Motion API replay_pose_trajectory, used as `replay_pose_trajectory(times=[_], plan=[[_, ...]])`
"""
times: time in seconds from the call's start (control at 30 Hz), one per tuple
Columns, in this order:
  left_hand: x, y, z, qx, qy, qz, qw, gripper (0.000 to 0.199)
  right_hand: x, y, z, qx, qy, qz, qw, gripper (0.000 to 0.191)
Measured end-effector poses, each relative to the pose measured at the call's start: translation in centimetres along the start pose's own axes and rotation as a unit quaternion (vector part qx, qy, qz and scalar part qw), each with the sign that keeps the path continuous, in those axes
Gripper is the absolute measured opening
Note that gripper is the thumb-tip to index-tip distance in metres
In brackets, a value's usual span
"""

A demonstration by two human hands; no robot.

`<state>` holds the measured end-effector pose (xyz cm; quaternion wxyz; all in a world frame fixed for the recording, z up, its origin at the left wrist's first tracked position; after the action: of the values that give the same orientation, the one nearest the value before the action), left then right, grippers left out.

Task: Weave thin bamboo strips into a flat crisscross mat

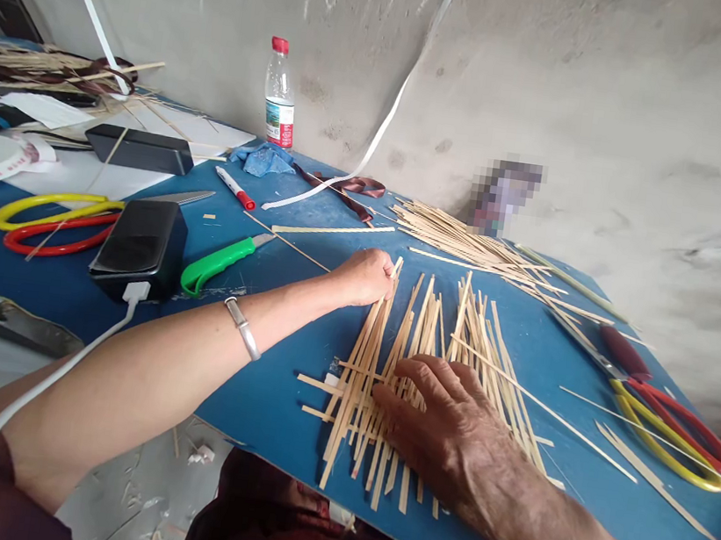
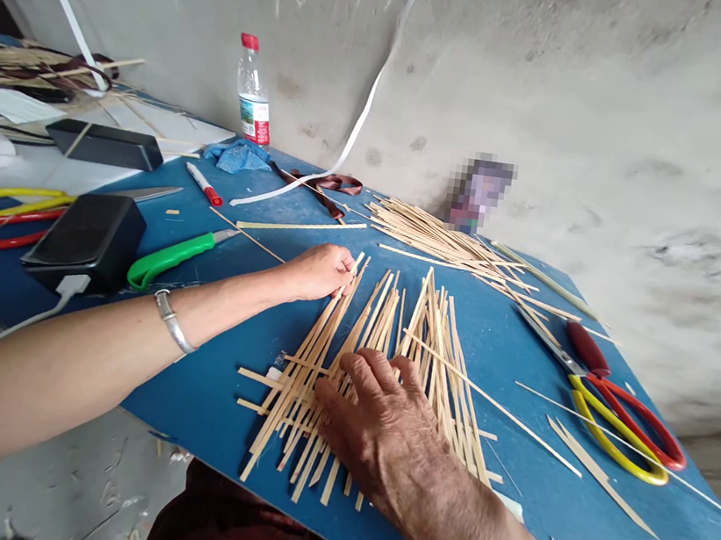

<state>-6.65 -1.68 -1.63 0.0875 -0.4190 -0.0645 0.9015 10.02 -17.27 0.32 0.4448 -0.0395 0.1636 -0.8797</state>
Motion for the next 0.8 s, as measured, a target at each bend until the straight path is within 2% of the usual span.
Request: replay_pose_trajectory(times=[0.13,0.3,0.43,0.57,0.8], plan=[[0.07,-0.04,-0.02,-0.001,-0.003,-0.003,1.000,0.014,0.04,-0.24,0.66,0.034,-0.040,0.002,0.999,0.029],[0.12,-0.11,-0.02,0.000,-0.003,-0.003,1.000,0.014,0.40,0.15,0.74,0.015,-0.066,0.012,0.998,0.026],[0.00,-0.05,0.06,0.000,-0.001,-0.001,1.000,0.015,0.51,0.39,0.73,0.037,-0.077,0.028,0.996,0.030],[0.03,-0.09,-0.04,-0.003,-0.002,0.002,1.000,0.014,0.45,0.41,0.78,0.058,-0.089,0.016,0.994,0.030],[0.22,-0.12,-0.18,-0.010,-0.008,-0.011,1.000,0.014,0.14,0.44,0.79,0.053,-0.106,0.017,0.993,0.029]])
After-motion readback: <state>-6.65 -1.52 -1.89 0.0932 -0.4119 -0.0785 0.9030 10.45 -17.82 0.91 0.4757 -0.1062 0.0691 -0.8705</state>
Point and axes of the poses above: each hand's wrist, its own y-axis away from the middle knuckle, its own z-axis out of the back of the hand, x = y × z, the point moved 1 cm from there along -y, towards the middle knuckle, and after that the axes turned 11 degrees about -x, right-handed, at the moved point
